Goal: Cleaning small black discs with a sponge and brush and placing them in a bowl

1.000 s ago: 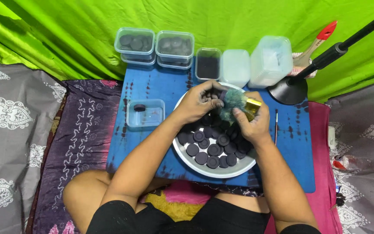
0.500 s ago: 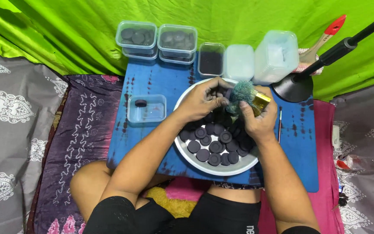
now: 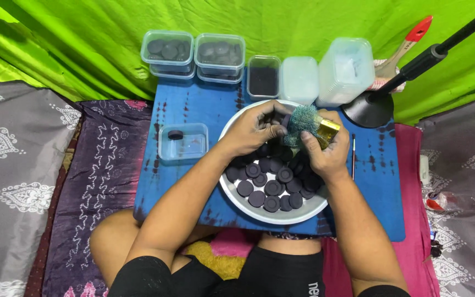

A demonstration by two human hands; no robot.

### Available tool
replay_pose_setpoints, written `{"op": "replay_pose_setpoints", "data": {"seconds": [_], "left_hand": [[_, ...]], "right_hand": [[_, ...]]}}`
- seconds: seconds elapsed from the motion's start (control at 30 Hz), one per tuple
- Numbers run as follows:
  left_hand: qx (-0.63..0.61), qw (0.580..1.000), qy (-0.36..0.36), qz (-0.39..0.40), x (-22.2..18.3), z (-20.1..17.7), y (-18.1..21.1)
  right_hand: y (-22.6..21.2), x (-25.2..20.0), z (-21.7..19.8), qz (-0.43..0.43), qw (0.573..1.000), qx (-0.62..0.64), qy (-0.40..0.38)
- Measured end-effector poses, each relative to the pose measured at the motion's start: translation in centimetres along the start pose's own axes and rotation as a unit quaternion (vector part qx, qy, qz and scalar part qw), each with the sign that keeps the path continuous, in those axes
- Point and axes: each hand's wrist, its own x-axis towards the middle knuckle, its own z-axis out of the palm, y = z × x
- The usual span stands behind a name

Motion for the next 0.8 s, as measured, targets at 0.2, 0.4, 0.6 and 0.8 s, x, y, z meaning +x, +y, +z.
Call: {"op": "replay_pose_setpoints", "data": {"seconds": [0.2, 0.4, 0.6, 0.8], "left_hand": [[-0.009, 1.0, 0.003, 0.001, 0.2, 0.2, -0.2], [-0.005, 1.0, 0.012, 0.001, 0.0, 0.1, -1.2], [0.019, 1.0, 0.012, 0.002, 0.0, 0.0, -1.4], [0.036, 0.999, 0.007, 0.008, 0.0, 0.5, 0.0]], "right_hand": [[0.2, 0.0, 0.0, 0.006, 1.0, -0.008, 0.005], [-0.1, -0.2, 0.3, 0.014, 0.999, -0.041, 0.033], [0.0, -0.1, 0.1, -0.009, 0.999, -0.048, 0.019], [0.1, -0.4, 0.2, -0.017, 1.0, -0.008, 0.023]]}}
